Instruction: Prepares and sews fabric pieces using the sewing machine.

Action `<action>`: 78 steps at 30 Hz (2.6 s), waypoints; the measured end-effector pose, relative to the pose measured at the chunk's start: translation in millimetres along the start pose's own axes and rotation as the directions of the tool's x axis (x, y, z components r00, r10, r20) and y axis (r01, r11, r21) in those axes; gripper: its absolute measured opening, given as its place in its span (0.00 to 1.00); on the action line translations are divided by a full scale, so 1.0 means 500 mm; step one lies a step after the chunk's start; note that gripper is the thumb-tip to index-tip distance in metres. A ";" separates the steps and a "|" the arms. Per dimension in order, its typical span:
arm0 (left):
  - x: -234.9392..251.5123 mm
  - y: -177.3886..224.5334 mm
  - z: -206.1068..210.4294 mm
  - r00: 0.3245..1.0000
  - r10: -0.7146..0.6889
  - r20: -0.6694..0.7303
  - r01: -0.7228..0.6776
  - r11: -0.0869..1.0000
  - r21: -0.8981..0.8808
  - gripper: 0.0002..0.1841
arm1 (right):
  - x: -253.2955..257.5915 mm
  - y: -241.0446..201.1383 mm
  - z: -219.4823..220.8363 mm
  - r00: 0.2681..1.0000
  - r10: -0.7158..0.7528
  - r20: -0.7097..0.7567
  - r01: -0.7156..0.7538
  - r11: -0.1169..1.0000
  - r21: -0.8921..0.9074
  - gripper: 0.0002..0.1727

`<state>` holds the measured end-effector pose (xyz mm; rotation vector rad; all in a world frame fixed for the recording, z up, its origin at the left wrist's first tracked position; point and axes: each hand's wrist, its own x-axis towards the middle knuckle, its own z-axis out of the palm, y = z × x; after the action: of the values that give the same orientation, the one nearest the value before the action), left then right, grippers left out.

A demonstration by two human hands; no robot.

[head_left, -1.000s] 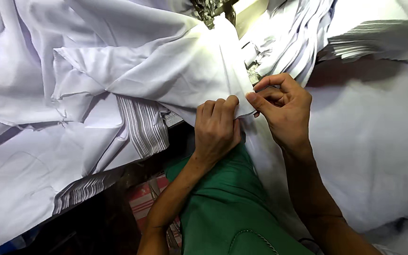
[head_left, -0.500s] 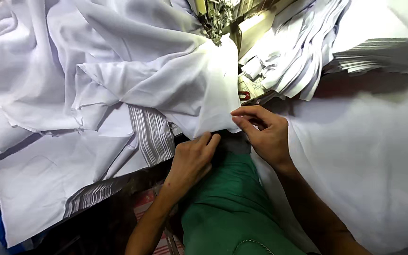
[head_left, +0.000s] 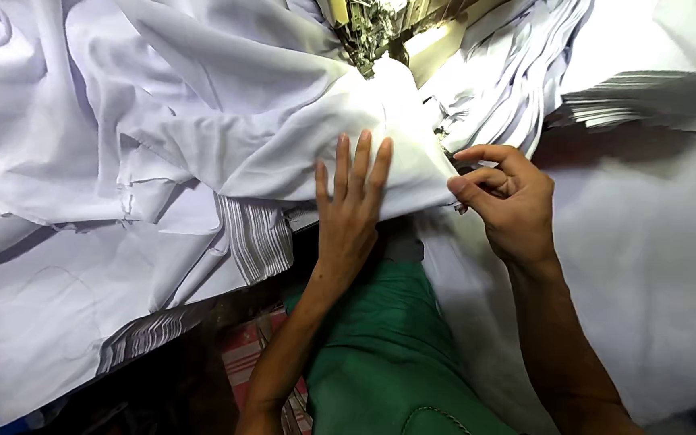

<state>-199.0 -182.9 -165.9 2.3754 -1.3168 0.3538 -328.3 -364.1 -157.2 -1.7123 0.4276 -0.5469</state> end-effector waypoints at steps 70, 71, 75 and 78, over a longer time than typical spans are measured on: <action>-0.038 -0.007 -0.001 0.982 0.191 -0.002 -0.191 0.981 0.022 0.28 | -0.046 0.017 0.099 0.990 0.139 -0.004 -0.136 0.970 0.204 0.22; -0.039 -0.007 0.000 0.982 0.191 0.001 -0.191 0.981 0.022 0.28 | -0.046 0.016 0.100 0.991 0.130 -0.009 -0.126 0.973 0.192 0.23; -0.041 -0.009 0.002 0.982 0.190 -0.003 -0.190 0.981 0.027 0.29 | -0.045 0.012 0.096 0.993 0.122 -0.003 -0.121 0.985 0.126 0.19; -0.041 -0.009 0.002 0.983 0.182 0.001 -0.182 0.983 0.026 0.29 | -0.044 0.011 0.095 0.993 0.115 -0.009 -0.113 0.988 0.107 0.12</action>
<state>-206.1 -165.9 -176.1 2.2804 -1.5421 0.4277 -319.4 -314.9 -173.1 -1.5725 0.4954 -0.4912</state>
